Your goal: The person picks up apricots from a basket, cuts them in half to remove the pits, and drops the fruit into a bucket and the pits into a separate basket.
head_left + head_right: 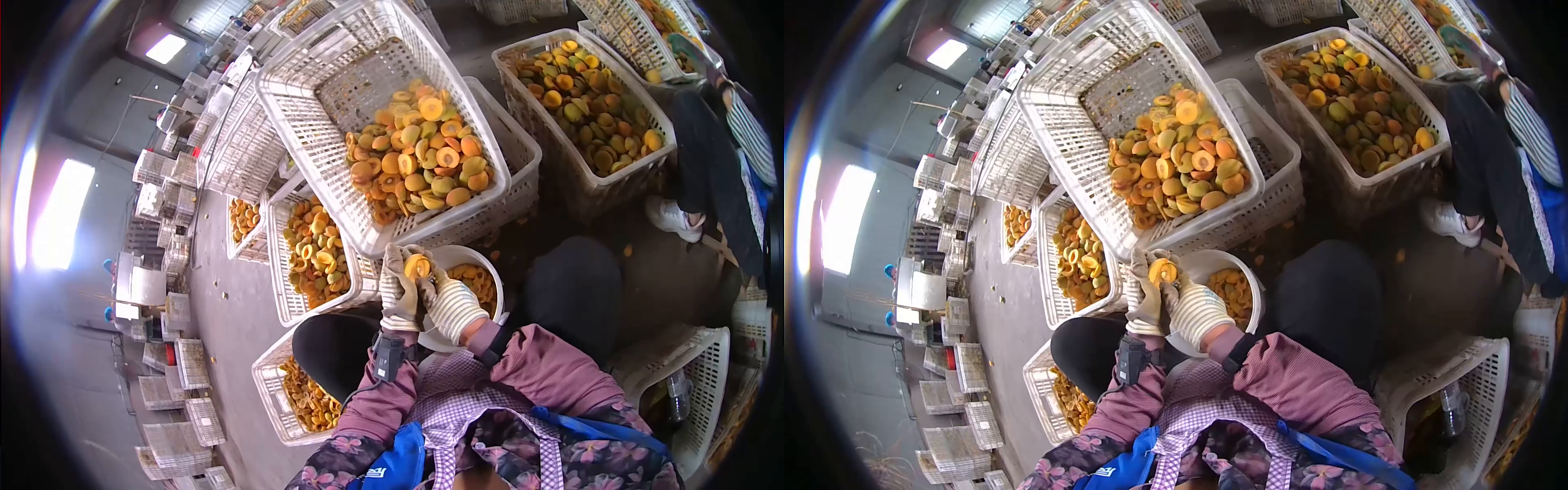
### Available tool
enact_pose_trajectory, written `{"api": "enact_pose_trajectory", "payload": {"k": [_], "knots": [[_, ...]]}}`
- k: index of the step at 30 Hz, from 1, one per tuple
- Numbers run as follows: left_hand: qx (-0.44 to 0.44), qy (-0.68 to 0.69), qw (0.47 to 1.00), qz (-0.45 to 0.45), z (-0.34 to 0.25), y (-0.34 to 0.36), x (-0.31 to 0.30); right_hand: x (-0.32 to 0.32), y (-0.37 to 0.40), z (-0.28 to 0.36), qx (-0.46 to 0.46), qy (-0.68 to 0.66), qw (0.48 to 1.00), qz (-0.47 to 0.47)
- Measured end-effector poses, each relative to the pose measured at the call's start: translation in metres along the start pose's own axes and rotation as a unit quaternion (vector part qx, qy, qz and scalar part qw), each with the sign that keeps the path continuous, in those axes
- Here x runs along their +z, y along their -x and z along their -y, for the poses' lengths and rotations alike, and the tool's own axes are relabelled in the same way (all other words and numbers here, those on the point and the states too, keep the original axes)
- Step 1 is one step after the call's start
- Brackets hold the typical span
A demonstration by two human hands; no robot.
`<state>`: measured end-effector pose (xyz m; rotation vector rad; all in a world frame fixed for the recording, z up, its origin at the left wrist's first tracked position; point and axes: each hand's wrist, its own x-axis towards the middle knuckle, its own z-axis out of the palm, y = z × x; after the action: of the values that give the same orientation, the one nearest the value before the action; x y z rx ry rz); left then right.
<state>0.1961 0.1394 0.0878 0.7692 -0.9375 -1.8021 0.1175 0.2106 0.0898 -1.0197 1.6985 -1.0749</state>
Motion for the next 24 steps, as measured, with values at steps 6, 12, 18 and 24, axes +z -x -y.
{"api": "enact_pose_trajectory", "payload": {"k": [6, 12, 18, 24], "knots": [[0.008, -0.119, 0.992, 0.041, 0.002, -0.002, 0.001, 0.024, -0.011, -0.034, 0.022, -0.186, 0.981, 0.06], [0.026, -0.222, 0.969, 0.102, -0.007, -0.004, 0.0, 0.0, 0.009, -0.009, -0.105, 0.102, 0.986, 0.078], [0.035, -0.292, 0.916, 0.272, -0.038, 0.003, 0.004, 0.008, 0.012, -0.01, 0.22, -0.322, 0.865, 0.316], [0.115, 0.496, 0.856, -0.094, -0.064, -0.079, -0.04, 0.015, 0.018, 0.007, 0.367, -0.407, 0.821, 0.16]]}}
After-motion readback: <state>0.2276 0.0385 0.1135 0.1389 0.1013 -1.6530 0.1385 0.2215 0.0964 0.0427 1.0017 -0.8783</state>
